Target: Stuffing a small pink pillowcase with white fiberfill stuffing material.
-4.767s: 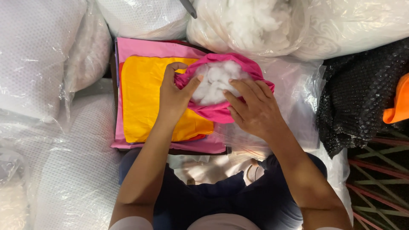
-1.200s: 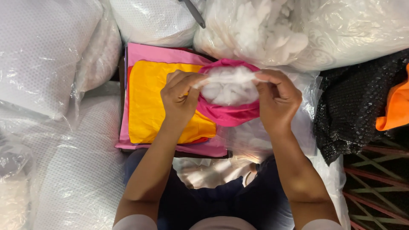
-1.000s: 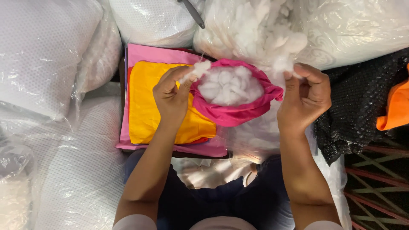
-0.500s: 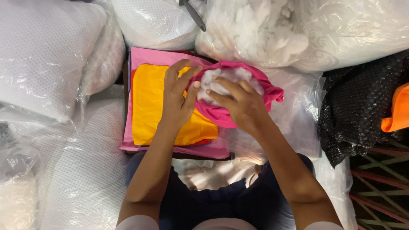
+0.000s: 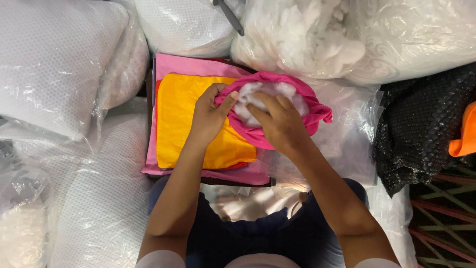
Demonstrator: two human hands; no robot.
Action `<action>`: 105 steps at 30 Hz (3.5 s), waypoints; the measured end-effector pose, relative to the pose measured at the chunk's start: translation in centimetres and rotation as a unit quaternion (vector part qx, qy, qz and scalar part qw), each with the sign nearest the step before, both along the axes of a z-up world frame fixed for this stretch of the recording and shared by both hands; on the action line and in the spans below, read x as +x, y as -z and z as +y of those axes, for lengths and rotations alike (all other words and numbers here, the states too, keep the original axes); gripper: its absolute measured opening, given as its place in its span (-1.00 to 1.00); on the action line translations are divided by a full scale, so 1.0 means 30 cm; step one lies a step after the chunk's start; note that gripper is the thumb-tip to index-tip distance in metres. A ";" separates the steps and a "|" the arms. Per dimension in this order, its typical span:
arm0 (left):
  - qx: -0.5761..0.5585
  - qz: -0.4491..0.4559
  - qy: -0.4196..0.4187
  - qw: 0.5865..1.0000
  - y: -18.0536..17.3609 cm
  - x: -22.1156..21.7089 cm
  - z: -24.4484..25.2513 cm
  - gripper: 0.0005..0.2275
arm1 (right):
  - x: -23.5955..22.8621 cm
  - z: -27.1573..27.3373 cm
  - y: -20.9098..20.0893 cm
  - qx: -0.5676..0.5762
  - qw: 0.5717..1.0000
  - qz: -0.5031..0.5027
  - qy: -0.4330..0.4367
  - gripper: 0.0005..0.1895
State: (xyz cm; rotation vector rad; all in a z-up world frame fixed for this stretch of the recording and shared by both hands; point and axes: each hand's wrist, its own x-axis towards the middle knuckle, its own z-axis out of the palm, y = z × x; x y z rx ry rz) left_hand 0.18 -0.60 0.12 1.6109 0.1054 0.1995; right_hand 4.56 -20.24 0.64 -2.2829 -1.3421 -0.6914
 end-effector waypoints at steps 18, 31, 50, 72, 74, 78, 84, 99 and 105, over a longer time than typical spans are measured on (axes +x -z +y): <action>0.143 0.057 -0.088 0.984 0.028 0.036 -0.040 -0.70 | 0.005 -0.054 -0.055 0.205 0.972 0.075 0.085 -0.89; 0.023 -0.002 -0.060 0.998 0.028 0.016 -0.046 -0.75 | -0.015 -0.029 -0.030 0.175 0.970 0.169 0.019 -0.67; 0.112 -0.033 -0.042 0.992 0.072 0.030 -0.051 -0.57 | -0.031 -0.006 0.047 -0.066 0.996 0.051 0.024 -0.45; 0.497 -0.237 0.050 0.833 0.073 -0.024 -0.288 -0.46 | -0.016 -0.312 -0.001 0.115 0.945 0.138 0.272 -0.95; 0.499 -0.225 0.064 0.835 0.076 -0.015 -0.283 -0.42 | -0.026 -0.308 -0.023 0.160 0.937 0.161 0.265 -0.93; 0.500 -0.206 0.090 0.837 0.109 0.000 -0.281 -0.36 | -0.041 -0.297 -0.031 0.229 0.920 0.204 0.244 -0.87; 0.533 -0.317 -0.086 0.780 0.078 -0.008 -0.311 -0.65 | -0.043 -0.311 -0.039 0.228 0.920 0.195 0.254 -0.95; 0.436 -0.349 -0.015 0.830 0.032 -0.011 -0.330 -0.58 | -0.010 -0.347 -0.036 0.315 0.901 0.185 0.232 -0.84; 0.476 -0.270 -0.016 0.837 0.070 0.021 -0.280 -0.37 | -0.012 -0.318 -0.041 0.361 0.887 0.230 0.172 -0.85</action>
